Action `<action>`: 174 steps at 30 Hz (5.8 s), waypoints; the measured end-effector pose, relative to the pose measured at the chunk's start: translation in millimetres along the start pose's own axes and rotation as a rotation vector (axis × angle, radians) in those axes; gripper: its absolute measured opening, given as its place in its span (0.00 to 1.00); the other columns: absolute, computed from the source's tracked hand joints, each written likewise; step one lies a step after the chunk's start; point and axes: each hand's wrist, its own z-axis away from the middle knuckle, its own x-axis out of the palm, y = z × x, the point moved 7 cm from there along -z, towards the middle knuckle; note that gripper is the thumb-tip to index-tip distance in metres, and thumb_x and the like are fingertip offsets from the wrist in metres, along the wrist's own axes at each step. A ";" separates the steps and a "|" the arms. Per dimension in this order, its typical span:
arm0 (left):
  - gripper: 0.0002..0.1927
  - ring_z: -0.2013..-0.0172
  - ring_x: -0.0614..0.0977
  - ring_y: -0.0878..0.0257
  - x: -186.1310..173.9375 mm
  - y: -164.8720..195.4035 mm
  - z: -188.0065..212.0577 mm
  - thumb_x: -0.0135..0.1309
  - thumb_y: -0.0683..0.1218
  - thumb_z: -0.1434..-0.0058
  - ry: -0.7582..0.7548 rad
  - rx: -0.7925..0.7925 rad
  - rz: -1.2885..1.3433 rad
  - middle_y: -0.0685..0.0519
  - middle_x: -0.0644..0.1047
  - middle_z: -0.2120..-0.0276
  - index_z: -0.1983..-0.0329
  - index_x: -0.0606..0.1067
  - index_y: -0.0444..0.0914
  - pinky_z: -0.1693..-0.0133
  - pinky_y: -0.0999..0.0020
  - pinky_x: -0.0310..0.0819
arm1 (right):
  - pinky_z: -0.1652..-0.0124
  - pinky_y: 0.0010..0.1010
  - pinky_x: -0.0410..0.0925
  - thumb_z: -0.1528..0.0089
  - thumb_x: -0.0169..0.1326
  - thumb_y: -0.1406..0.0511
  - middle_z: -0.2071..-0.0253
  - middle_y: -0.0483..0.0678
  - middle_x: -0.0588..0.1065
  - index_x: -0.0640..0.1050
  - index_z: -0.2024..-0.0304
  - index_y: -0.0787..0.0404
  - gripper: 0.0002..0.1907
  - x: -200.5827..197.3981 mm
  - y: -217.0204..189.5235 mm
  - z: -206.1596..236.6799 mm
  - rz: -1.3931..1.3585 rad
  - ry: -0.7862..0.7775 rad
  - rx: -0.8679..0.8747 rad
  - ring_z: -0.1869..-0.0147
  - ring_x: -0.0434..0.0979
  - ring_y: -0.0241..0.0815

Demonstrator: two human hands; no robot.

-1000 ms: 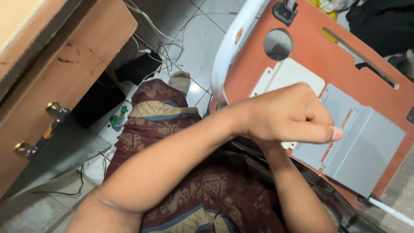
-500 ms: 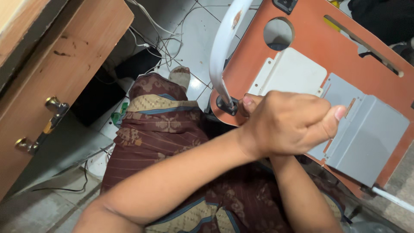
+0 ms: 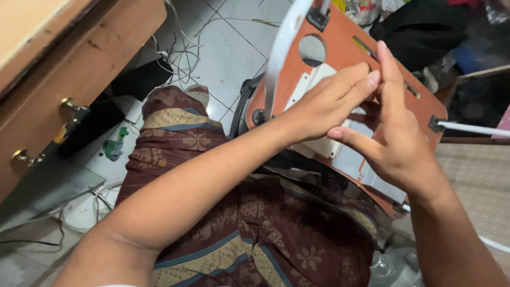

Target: The person sits with a small folding laptop table across their lap and uses a screwdriver to unscrew screws from its metal frame brackets and plastic panels. They reposition the table repeatedly to reach different screws and set removed screws on the nearby desk.

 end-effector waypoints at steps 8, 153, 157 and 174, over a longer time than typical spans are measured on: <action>0.11 0.48 0.80 0.53 -16.0 49.2 50.0 0.43 0.44 0.22 0.226 0.037 -0.082 0.43 0.75 0.51 0.43 0.66 0.33 0.47 0.62 0.77 | 0.55 0.37 0.73 0.30 0.50 0.58 0.56 0.60 0.81 0.70 0.33 0.64 0.26 9.4 -33.0 -22.4 0.385 0.073 0.389 0.51 0.84 0.50; 0.22 0.48 0.82 0.60 -58.8 -78.4 264.6 0.54 0.44 0.34 0.692 -1.154 0.155 0.44 0.80 0.46 0.41 0.69 0.28 0.47 0.66 0.75 | 0.83 0.27 0.60 0.37 0.52 0.67 0.59 0.51 0.76 0.67 0.30 0.57 0.31 170.2 -17.6 288.4 -1.178 0.135 1.569 0.77 0.66 0.33; 0.22 0.47 0.80 0.60 -73.1 -78.3 254.5 0.54 0.43 0.33 0.691 -0.988 0.126 0.45 0.79 0.45 0.40 0.66 0.27 0.43 0.66 0.72 | 0.85 0.29 0.56 0.40 0.50 0.66 0.66 0.51 0.74 0.71 0.32 0.60 0.31 180.2 -18.8 303.4 -1.218 0.232 1.698 0.82 0.63 0.34; 0.33 0.34 0.71 0.60 -113.3 -100.7 209.6 0.51 0.38 0.29 0.601 -0.730 0.076 0.44 0.67 0.30 0.24 0.53 0.28 0.32 0.65 0.61 | 0.84 0.23 0.53 0.37 0.51 0.66 0.73 0.45 0.71 0.71 0.29 0.53 0.31 192.1 -28.9 290.6 -1.075 0.195 1.642 0.83 0.57 0.30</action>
